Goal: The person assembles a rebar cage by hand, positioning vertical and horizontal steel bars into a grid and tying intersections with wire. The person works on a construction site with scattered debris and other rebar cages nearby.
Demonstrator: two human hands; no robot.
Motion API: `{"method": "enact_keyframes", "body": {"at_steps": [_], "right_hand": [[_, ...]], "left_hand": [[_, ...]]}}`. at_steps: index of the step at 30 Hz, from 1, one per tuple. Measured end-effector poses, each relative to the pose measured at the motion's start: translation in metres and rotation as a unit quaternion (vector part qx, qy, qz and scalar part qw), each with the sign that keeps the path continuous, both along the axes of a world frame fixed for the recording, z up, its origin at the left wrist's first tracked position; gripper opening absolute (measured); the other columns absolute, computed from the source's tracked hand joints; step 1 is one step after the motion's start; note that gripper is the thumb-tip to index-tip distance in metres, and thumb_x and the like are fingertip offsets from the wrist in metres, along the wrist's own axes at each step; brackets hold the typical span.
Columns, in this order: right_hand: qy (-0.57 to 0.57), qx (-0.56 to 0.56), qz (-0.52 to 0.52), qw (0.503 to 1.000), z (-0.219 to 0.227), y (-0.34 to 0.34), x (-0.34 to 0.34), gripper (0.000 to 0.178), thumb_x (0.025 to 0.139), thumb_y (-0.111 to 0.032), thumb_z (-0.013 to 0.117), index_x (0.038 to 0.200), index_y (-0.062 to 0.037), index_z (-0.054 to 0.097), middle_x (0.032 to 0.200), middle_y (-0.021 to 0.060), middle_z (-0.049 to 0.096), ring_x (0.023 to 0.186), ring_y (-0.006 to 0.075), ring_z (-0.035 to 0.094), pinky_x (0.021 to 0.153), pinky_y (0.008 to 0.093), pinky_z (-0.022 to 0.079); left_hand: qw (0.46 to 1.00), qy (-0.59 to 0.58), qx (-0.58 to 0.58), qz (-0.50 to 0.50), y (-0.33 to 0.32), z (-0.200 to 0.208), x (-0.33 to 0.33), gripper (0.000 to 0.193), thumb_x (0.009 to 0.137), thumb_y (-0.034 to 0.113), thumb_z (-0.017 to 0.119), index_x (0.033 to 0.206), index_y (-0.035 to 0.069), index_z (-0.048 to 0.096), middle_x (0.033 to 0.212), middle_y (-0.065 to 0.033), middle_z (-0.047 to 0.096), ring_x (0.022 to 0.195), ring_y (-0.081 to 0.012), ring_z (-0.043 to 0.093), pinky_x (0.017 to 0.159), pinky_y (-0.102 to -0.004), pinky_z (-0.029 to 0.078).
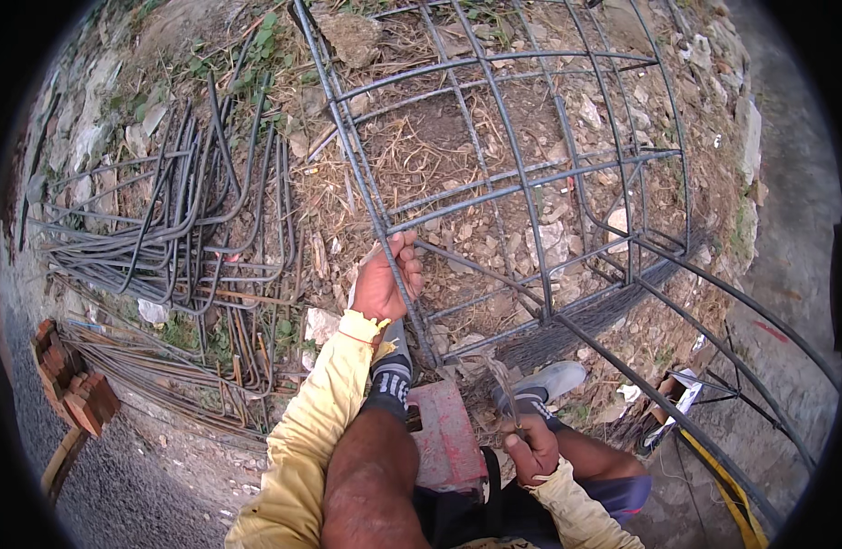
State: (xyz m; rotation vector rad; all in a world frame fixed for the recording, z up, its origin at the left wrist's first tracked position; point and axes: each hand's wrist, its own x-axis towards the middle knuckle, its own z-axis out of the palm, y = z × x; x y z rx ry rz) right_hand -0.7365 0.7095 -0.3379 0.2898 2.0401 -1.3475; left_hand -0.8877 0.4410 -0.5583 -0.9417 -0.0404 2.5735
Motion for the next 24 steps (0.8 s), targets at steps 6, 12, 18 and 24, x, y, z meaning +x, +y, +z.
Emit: {"method": "enact_keyframes", "body": {"at_steps": [6,12,18,24], "right_hand": [[-0.052,0.098,0.172,0.979,0.027,0.052,-0.015,0.021,0.090,-0.014,0.065,0.108,-0.0025,0.063,0.088,0.0098,0.066,0.081,0.0183,0.063,0.073,0.0294,0.049],[-0.207,0.076,0.059,0.974,0.017,0.085,-0.063,0.019,0.091,-0.011,0.065,0.108,-0.0018,0.066,0.097,0.0055,0.066,0.094,0.0146,0.060,0.085,0.0284,0.045],[-0.088,0.148,0.232,0.957,0.009,0.116,-0.092,0.017,0.084,-0.007,0.069,0.100,-0.0024,0.070,0.093,0.0100,0.066,0.091,0.0237,0.063,0.084,0.0351,0.047],[0.039,-0.042,0.187,0.981,0.005,0.087,-0.071,0.017,0.084,-0.002,0.059,0.100,-0.0009,0.065,0.098,0.0120,0.065,0.096,0.0290,0.060,0.091,0.0420,0.044]], "left_hand": [[0.917,-0.009,-0.292,-0.270,-0.002,-0.011,0.001,0.024,0.099,0.026,0.057,0.102,0.003,0.062,0.069,0.0008,0.059,0.055,-0.0104,0.061,0.047,-0.0216,0.053],[0.942,-0.074,-0.303,-0.122,-0.026,-0.010,0.024,0.017,0.100,0.021,0.053,0.103,0.006,0.062,0.073,0.0006,0.061,0.061,-0.0115,0.064,0.051,-0.0233,0.055],[0.978,0.002,-0.183,-0.102,0.006,0.011,0.004,0.026,0.101,0.028,0.055,0.108,0.005,0.062,0.077,0.0008,0.063,0.063,-0.0112,0.064,0.054,-0.0237,0.055],[0.862,0.031,-0.364,-0.351,-0.003,-0.008,-0.012,0.024,0.101,0.024,0.052,0.102,0.002,0.062,0.069,0.0022,0.058,0.056,-0.0082,0.059,0.048,-0.0217,0.049]]}}
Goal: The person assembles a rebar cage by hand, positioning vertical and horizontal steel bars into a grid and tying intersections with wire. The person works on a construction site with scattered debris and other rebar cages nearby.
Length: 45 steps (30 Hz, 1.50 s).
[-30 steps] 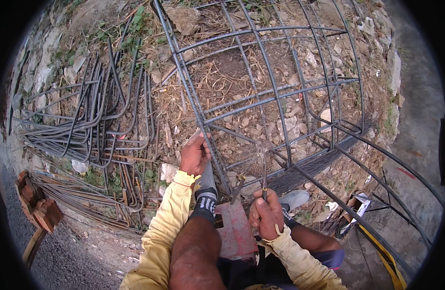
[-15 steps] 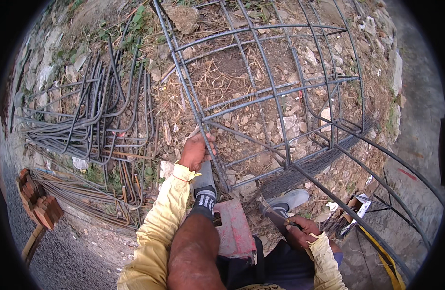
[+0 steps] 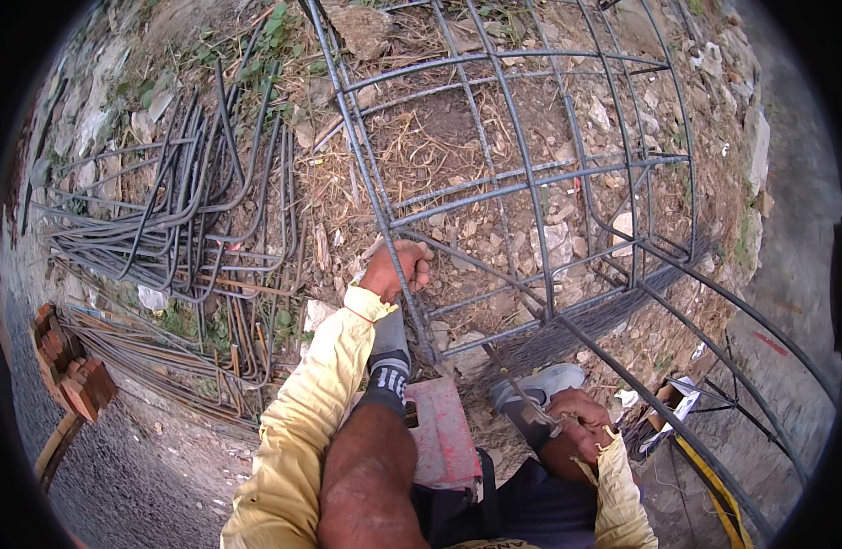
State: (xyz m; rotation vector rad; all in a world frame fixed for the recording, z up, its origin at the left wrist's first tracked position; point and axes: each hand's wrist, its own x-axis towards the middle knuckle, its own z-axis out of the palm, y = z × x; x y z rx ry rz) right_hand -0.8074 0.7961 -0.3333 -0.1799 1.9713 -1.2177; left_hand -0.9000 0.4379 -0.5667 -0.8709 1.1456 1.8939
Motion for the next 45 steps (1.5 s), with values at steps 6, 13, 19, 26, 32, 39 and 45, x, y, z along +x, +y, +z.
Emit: {"method": "enact_keyframes", "body": {"at_steps": [6,13,19,26,32,39,45], "right_hand": [[-0.059,-0.072,0.032,0.995,0.034,-0.030,0.006,0.017,0.088,0.002,0.056,0.100,-0.0041,0.066,0.099,0.0096,0.067,0.101,0.0247,0.063,0.091,0.0403,0.045],[0.133,0.295,0.203,0.924,0.031,0.066,-0.005,0.014,0.077,-0.018,0.061,0.086,-0.0153,0.072,0.077,0.0021,0.068,0.080,0.0254,0.065,0.083,0.0443,0.045],[0.162,0.590,0.304,0.730,-0.061,0.145,0.029,0.052,0.077,-0.028,0.071,0.127,-0.0281,0.058,0.134,0.0094,0.052,0.125,0.0364,0.047,0.104,0.0606,0.034],[-0.266,0.112,0.189,0.939,0.022,-0.020,0.004,0.032,0.091,-0.020,0.067,0.119,-0.0055,0.064,0.112,0.0129,0.067,0.107,0.0253,0.064,0.095,0.0360,0.049],[-0.173,-0.001,-0.187,0.967,0.053,-0.134,-0.079,0.025,0.094,-0.016,0.064,0.112,0.0023,0.065,0.097,0.0109,0.068,0.087,0.0121,0.064,0.075,0.0256,0.050],[-0.074,0.210,0.030,0.975,-0.146,-0.203,-0.112,0.043,0.093,-0.024,0.060,0.128,0.0013,0.054,0.110,0.0238,0.066,0.107,0.0342,0.064,0.091,0.0390,0.049],[-0.210,-0.004,-0.101,0.972,-0.162,-0.226,-0.101,0.031,0.094,-0.016,0.059,0.121,-0.0001,0.060,0.090,0.0088,0.068,0.068,0.0131,0.061,0.056,0.0272,0.047]], "left_hand": [[0.983,-0.032,-0.081,0.161,-0.024,0.014,0.024,0.017,0.098,0.019,0.053,0.097,0.006,0.064,0.066,0.0044,0.055,0.052,-0.0064,0.055,0.044,-0.0197,0.044],[0.942,-0.015,0.200,0.269,0.005,0.028,0.005,0.023,0.101,0.024,0.053,0.105,0.003,0.062,0.069,0.0051,0.056,0.052,-0.0062,0.055,0.047,-0.0194,0.049],[0.999,-0.020,0.027,0.000,0.006,0.007,-0.007,0.027,0.099,0.023,0.054,0.110,-0.001,0.061,0.068,0.0025,0.056,0.052,-0.0066,0.055,0.042,-0.0190,0.046],[0.974,0.001,-0.065,0.217,-0.033,0.015,0.020,0.026,0.098,0.024,0.056,0.106,0.000,0.062,0.068,0.0027,0.056,0.052,-0.0089,0.053,0.043,-0.0234,0.043],[0.981,-0.024,0.095,0.170,0.017,0.022,-0.002,0.026,0.100,0.026,0.055,0.104,0.001,0.062,0.074,0.0007,0.062,0.058,-0.0095,0.058,0.050,-0.0237,0.048],[0.992,-0.040,-0.040,0.112,0.018,0.007,0.016,0.023,0.100,0.020,0.050,0.102,0.001,0.062,0.078,-0.0044,0.065,0.062,-0.0123,0.061,0.051,-0.0250,0.052],[0.953,-0.015,-0.014,0.302,-0.011,0.026,0.023,0.025,0.100,0.021,0.051,0.108,0.000,0.061,0.082,-0.0043,0.064,0.067,-0.0135,0.062,0.054,-0.0264,0.054]]}}
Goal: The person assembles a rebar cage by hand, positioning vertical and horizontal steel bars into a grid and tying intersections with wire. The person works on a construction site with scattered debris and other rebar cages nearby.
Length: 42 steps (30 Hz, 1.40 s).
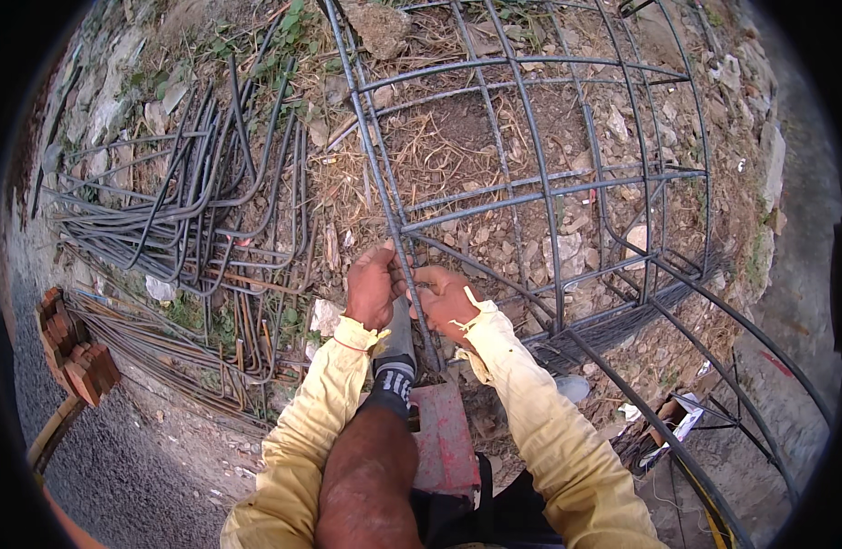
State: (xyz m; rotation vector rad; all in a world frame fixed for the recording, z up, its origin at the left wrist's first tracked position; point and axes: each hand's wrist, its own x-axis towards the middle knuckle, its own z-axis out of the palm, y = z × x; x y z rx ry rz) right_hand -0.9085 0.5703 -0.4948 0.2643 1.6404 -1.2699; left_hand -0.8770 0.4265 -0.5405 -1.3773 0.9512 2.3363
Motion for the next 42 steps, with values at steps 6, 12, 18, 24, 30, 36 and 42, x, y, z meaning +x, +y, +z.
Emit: {"method": "enact_keyframes", "body": {"at_steps": [6,12,18,24,30,36,42], "right_hand": [[-0.046,0.023,-0.101,0.993,0.017,0.043,-0.014,0.023,0.094,-0.014,0.060,0.114,-0.0033,0.060,0.067,0.0017,0.057,0.050,0.0052,0.043,0.044,0.0212,0.033],[0.010,0.007,0.018,1.000,0.000,0.033,0.008,0.019,0.093,-0.018,0.061,0.101,-0.0010,0.064,0.070,0.0014,0.056,0.054,0.0080,0.046,0.048,0.0262,0.036],[-0.009,-0.012,0.061,0.998,0.024,0.018,-0.010,0.023,0.092,-0.020,0.057,0.103,-0.0019,0.065,0.072,0.0025,0.058,0.058,0.0092,0.049,0.052,0.0273,0.040],[0.110,0.125,0.151,0.974,0.053,0.050,0.023,0.021,0.088,-0.020,0.057,0.099,-0.0050,0.065,0.085,0.0158,0.067,0.080,0.0304,0.064,0.073,0.0413,0.050],[0.179,0.181,0.158,0.954,0.107,0.066,0.077,0.025,0.090,-0.025,0.057,0.101,-0.0031,0.065,0.087,0.0191,0.067,0.085,0.0355,0.066,0.077,0.0436,0.050],[0.110,0.076,0.013,0.991,0.126,0.097,0.157,0.023,0.092,-0.022,0.061,0.098,0.0000,0.063,0.075,0.0068,0.061,0.067,0.0163,0.057,0.062,0.0324,0.045],[0.086,-0.103,-0.263,0.955,0.203,0.111,0.229,0.013,0.097,-0.010,0.055,0.104,-0.0002,0.059,0.065,0.0001,0.049,0.052,0.0063,0.042,0.045,0.0219,0.035]], "left_hand": [[0.986,0.037,0.118,-0.113,0.029,0.002,-0.033,0.029,0.102,0.028,0.050,0.111,0.003,0.061,0.085,-0.0024,0.067,0.069,-0.0124,0.064,0.062,-0.0249,0.054],[0.979,-0.044,0.036,-0.196,0.014,-0.017,-0.003,0.029,0.103,0.028,0.046,0.110,0.004,0.061,0.083,-0.0034,0.067,0.064,-0.0131,0.063,0.054,-0.0248,0.053],[0.998,0.025,0.048,-0.014,-0.018,0.001,0.017,0.019,0.101,0.021,0.051,0.111,0.009,0.061,0.088,-0.0043,0.068,0.070,-0.0112,0.065,0.057,-0.0240,0.055],[0.985,0.052,0.038,-0.160,-0.006,0.014,0.038,0.019,0.098,0.023,0.057,0.112,0.011,0.063,0.099,-0.0004,0.070,0.085,-0.0085,0.064,0.073,-0.0239,0.051],[0.972,0.090,-0.015,-0.218,-0.004,0.045,0.059,0.037,0.096,0.031,0.062,0.125,0.009,0.058,0.111,-0.0038,0.067,0.090,-0.0114,0.063,0.078,-0.0278,0.051],[0.960,0.057,-0.190,-0.197,-0.074,0.124,0.110,0.057,0.094,0.035,0.064,0.140,0.008,0.046,0.121,-0.0065,0.063,0.094,-0.0123,0.061,0.079,-0.0264,0.049],[0.874,0.251,-0.325,-0.259,-0.057,0.331,0.133,0.053,0.095,0.032,0.063,0.134,-0.001,0.051,0.124,-0.0130,0.063,0.099,-0.0162,0.062,0.084,-0.0300,0.050]]}}
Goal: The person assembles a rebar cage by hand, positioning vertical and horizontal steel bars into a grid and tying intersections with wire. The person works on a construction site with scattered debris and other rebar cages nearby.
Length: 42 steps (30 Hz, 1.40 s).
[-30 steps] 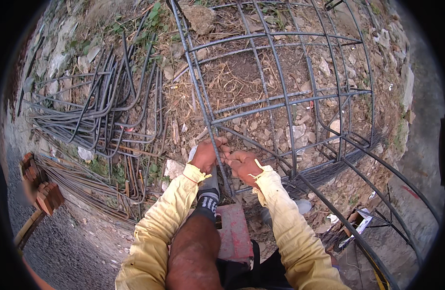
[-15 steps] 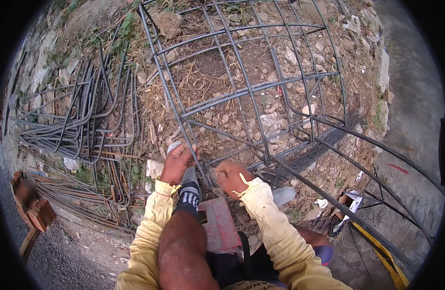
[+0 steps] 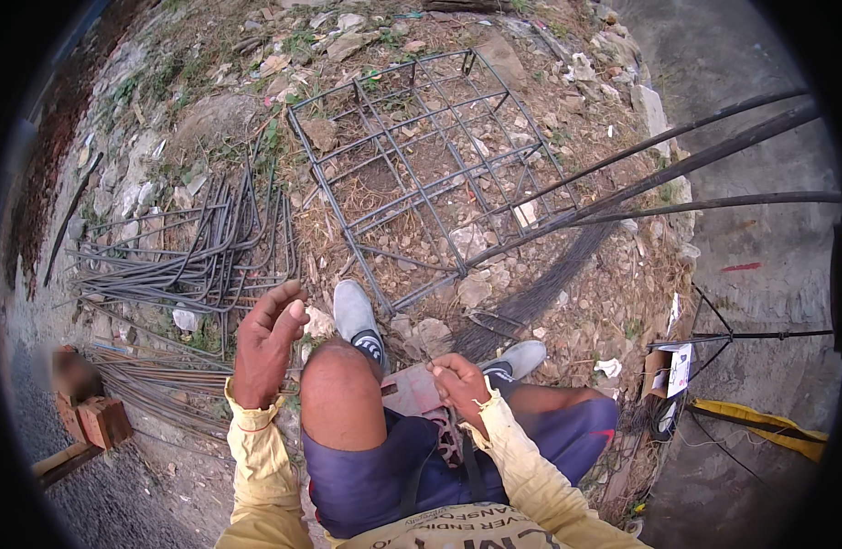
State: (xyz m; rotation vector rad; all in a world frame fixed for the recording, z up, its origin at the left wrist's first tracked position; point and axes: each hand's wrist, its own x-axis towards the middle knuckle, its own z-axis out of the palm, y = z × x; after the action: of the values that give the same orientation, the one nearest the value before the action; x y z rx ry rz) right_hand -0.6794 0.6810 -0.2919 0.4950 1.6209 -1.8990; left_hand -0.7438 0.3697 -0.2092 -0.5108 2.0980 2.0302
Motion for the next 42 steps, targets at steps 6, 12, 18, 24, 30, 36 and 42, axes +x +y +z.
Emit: {"method": "enact_keyframes", "body": {"at_steps": [6,12,18,24,30,36,42], "right_hand": [[0.221,0.052,0.010,0.974,0.068,-0.024,0.043,0.015,0.095,-0.011,0.058,0.105,0.0004,0.061,0.070,0.0012,0.057,0.060,0.0071,0.051,0.052,0.0249,0.041],[0.375,0.258,0.084,0.886,0.108,0.000,0.058,0.021,0.092,-0.019,0.062,0.107,-0.0037,0.066,0.084,0.0102,0.068,0.076,0.0199,0.065,0.070,0.0327,0.050],[0.448,0.356,0.092,0.815,0.168,0.022,0.062,0.020,0.091,-0.022,0.063,0.103,-0.0074,0.066,0.093,0.0147,0.069,0.087,0.0326,0.068,0.075,0.0384,0.052],[0.542,0.365,0.105,0.750,0.220,0.052,0.082,0.017,0.089,-0.017,0.064,0.100,-0.0049,0.067,0.096,0.0149,0.068,0.086,0.0326,0.067,0.074,0.0387,0.052],[0.546,0.444,0.138,0.697,0.261,0.102,0.125,0.013,0.088,-0.020,0.067,0.097,-0.0108,0.068,0.089,0.0093,0.067,0.081,0.0298,0.067,0.069,0.0376,0.053],[0.529,0.535,0.117,0.648,0.274,0.172,0.158,0.013,0.085,-0.024,0.070,0.090,-0.0127,0.071,0.082,0.0069,0.066,0.075,0.0278,0.066,0.064,0.0361,0.052],[0.518,0.520,0.025,0.678,0.273,0.220,0.178,0.015,0.086,-0.018,0.069,0.097,-0.0094,0.071,0.082,0.0100,0.067,0.073,0.0294,0.065,0.065,0.0379,0.051]], "left_hand": [[0.966,0.133,-0.171,-0.139,0.100,0.057,0.042,0.051,0.093,0.024,0.067,0.131,-0.006,0.050,0.109,-0.0187,0.068,0.095,-0.0235,0.067,0.082,-0.0338,0.053],[0.970,0.220,-0.044,-0.091,0.121,0.071,0.072,0.038,0.094,0.016,0.065,0.125,-0.004,0.056,0.091,-0.0089,0.069,0.080,-0.0113,0.062,0.070,-0.0273,0.051],[0.965,0.262,-0.025,-0.006,0.120,0.108,0.107,0.036,0.091,0.012,0.069,0.123,-0.001,0.060,0.088,0.0004,0.065,0.073,-0.0049,0.055,0.065,-0.0199,0.045],[0.984,0.163,0.049,-0.061,0.118,0.120,0.125,0.028,0.095,0.014,0.063,0.119,-0.001,0.060,0.093,-0.0048,0.066,0.079,-0.0090,0.061,0.067,-0.0234,0.051],[0.951,-0.018,0.209,-0.228,0.152,0.098,0.152,0.018,0.099,0.020,0.057,0.111,0.007,0.054,0.083,-0.0042,0.065,0.062,-0.0069,0.056,0.050,-0.0199,0.043],[0.910,-0.095,0.293,-0.279,0.202,0.085,0.153,0.015,0.097,0.018,0.058,0.109,0.009,0.057,0.071,0.0013,0.057,0.052,-0.0064,0.045,0.043,-0.0212,0.034],[0.935,-0.035,0.265,-0.234,0.252,0.079,0.100,0.014,0.098,0.016,0.058,0.109,0.007,0.057,0.079,-0.0011,0.062,0.060,-0.0083,0.054,0.053,-0.0211,0.045]]}}
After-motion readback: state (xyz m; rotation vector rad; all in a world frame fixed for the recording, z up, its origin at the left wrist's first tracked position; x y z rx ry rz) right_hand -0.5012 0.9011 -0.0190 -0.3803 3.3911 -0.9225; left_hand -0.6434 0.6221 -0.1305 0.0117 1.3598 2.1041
